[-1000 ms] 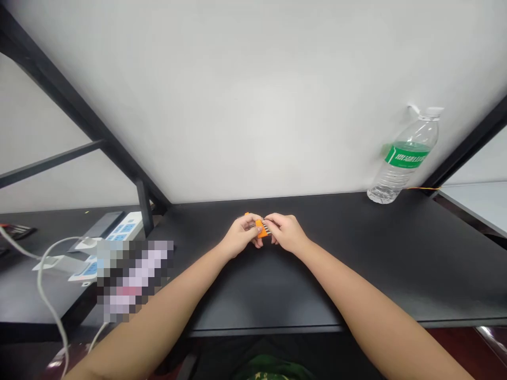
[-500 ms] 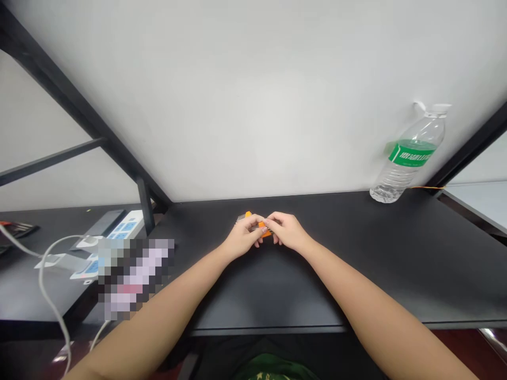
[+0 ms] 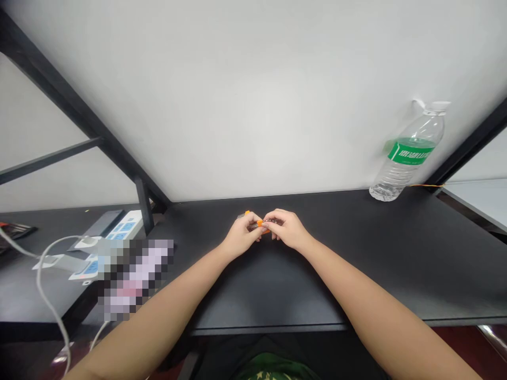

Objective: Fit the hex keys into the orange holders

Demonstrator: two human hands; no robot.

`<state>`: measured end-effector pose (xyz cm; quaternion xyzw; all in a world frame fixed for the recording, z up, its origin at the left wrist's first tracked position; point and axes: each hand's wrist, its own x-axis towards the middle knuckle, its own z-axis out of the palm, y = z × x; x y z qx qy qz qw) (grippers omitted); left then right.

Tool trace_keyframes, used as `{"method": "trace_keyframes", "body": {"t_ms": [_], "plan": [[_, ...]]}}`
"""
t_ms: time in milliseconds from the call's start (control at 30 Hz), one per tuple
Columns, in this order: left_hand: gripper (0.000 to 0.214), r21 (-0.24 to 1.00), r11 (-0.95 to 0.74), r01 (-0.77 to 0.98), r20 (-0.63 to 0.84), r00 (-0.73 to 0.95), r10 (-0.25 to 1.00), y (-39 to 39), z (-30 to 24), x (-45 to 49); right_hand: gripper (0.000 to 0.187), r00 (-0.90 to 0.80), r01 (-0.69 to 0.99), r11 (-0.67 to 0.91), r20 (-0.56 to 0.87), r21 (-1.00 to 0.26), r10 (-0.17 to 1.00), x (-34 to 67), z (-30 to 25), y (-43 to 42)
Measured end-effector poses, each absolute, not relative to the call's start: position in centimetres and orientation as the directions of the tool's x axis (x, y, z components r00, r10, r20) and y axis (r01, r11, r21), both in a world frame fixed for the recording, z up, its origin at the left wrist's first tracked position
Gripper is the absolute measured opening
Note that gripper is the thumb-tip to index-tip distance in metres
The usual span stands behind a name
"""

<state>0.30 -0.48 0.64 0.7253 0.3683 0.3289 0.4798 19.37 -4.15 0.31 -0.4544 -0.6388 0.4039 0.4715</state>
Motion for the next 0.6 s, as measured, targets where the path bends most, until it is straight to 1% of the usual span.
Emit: {"method": "trace_keyframes", "body": {"t_ms": [200,267,367,400,433,500,567,600], "plan": [[0.025,0.939,-0.283,0.193,0.159,0.487,0.859,-0.41,0.64,0.25,0.024,-0.184,0.304,0.422,0.382,-0.854,0.906,19.28,-0.02,-4.28],[0.022,0.905,-0.358,0.229,0.214,0.481,0.850,-0.31,0.48,0.12,0.022,-0.197,0.325,0.458,0.414,-0.827,0.888,19.14,-0.08,-4.29],[0.017,0.802,-0.519,0.295,0.337,0.494,0.801,-0.28,0.32,0.09,0.020,-0.164,0.321,0.464,0.434,-0.826,0.886,18.91,-0.12,-4.22],[0.016,0.785,-0.541,0.301,0.360,0.489,0.794,-0.28,0.31,0.14,0.021,-0.142,0.311,0.459,0.437,-0.832,0.888,18.86,-0.14,-4.19],[0.016,0.793,-0.532,0.296,0.358,0.481,0.800,-0.28,0.32,0.20,0.021,-0.120,0.304,0.457,0.443,-0.836,0.889,18.83,-0.16,-4.15],[0.017,0.879,-0.411,0.242,0.259,0.482,0.837,-0.21,0.42,0.25,0.022,-0.102,0.317,0.481,0.475,-0.817,0.874,18.84,-0.26,-4.08],[0.024,0.973,-0.197,0.123,0.104,0.526,0.844,-0.03,0.61,0.07,0.020,-0.130,0.362,0.543,0.536,-0.757,0.834,18.95,-0.40,-4.04],[0.029,0.995,-0.084,0.058,0.037,0.561,0.827,0.10,0.73,-0.12,0.019,-0.151,0.382,0.577,0.567,-0.722,0.810,19.04,-0.48,-4.05]]}}
